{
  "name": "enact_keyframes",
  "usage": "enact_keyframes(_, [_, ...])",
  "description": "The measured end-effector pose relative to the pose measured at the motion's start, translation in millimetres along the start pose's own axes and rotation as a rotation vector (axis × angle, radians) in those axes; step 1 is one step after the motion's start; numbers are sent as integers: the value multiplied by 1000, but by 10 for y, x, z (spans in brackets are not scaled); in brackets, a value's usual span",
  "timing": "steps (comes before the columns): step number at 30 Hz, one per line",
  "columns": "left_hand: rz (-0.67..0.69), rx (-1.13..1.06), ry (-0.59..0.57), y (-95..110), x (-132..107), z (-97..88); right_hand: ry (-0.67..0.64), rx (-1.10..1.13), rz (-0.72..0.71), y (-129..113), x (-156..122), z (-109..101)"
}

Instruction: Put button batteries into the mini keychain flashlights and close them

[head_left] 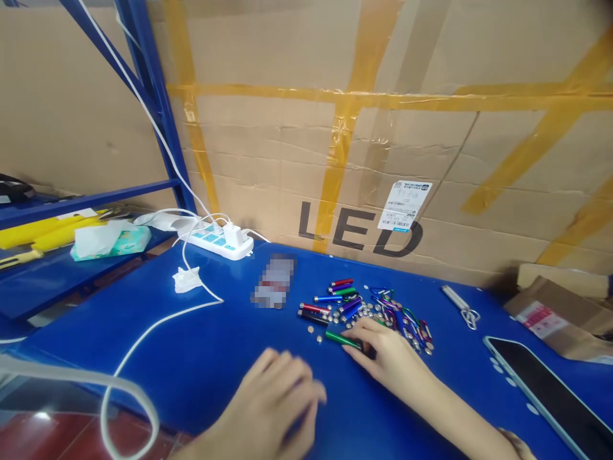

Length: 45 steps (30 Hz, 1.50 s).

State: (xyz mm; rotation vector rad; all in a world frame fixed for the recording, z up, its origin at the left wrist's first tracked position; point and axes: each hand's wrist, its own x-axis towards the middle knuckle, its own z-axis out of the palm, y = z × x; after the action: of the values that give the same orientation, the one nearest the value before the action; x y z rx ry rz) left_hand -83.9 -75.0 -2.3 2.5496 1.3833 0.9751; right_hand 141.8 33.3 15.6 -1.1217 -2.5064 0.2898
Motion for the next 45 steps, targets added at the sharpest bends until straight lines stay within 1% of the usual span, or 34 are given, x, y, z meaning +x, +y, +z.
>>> enact_keyframes(1, [-76, -73, -62, -14, 239, -44, -17, 16, 2, 12, 28, 12])
enact_keyframes(3, [-215, -170, -94, -64, 640, -57, -12, 68, 7, 27, 65, 17])
enact_keyframes(4, [-264, -216, -116, -100, 788, -31, 14, 101, 9, 28, 74, 15])
enact_keyframes(6, [-320, -307, -136, -180, 976, 54, 97, 177, 6, 12, 74, 10])
enact_keyframes(8, [-308, -430, -141, -247, 1048, 143, 183, 256, -13, -27, 60, 7])
enact_keyframes(10, [-261, -532, -98, -285, 1053, 202, 247, 333, -41, -75, 46, 4])
enact_keyframes(12, [-191, -596, -20, -295, 1029, 222, 284, 397, -65, -115, 38, 8])
enact_keyframes(14, [-124, -627, 54, -292, 1002, 206, 277, 441, -67, -135, 32, 23])
enact_keyframes(16, [-97, -631, 105, -295, 987, 163, 229, 446, -55, -140, 22, 54])
enact_keyframes(17, [-110, -624, 125, -305, 986, 136, 193, 423, -46, -141, 15, 72])
enact_keyframes(19, [-189, -610, 149, -343, 999, 77, 113, 329, -40, -147, 0, 108])
enact_keyframes(21, [-285, -614, 158, -395, 1023, 28, 38, 205, -49, -161, -11, 136])
enact_keyframes(23, [-343, -635, 160, -440, 1045, 5, -15, 101, -61, -181, -17, 154])
enact_keyframes(25, [-369, -657, 152, -458, 1054, 12, -50, 34, -73, -196, -17, 167])
enact_keyframes(27, [-384, -666, 127, -447, 1045, 42, -47, 12, -88, -196, -16, 181])
enact_keyframes(29, [-393, -656, 71, -426, 1020, 78, -15, 40, -98, -181, -18, 196])
enact_keyframes(31, [-369, -620, 5, -418, 991, 108, 10, 94, -92, -161, -23, 202])
enact_keyframes(32, [-335, -592, -13, -424, 978, 118, 14, 120, -84, -151, -26, 198])
enact_keyframes(33, [-283, -548, -5, -436, 967, 123, 12, 142, -72, -142, -28, 189])
enact_keyframes(35, [-140, -426, 49, -473, 951, 127, 1, 171, -35, -129, -31, 153])
enact_keyframes(37, [33, -285, 68, -504, 940, 129, -17, 188, 24, -116, -34, 104])
enact_keyframes(39, [171, -185, 27, -500, 929, 138, -36, 203, 82, -99, -41, 57])
enact_keyframes(40, [206, -170, -3, -477, 924, 146, -44, 211, 100, -89, -47, 37])
enact_keyframes(42, [204, -184, -72, -386, 919, 161, -60, 224, 99, -62, -64, 8])
enact_keyframes(45, [120, -249, -164, -162, 958, 149, -50, 198, 42, -3, -100, -22])
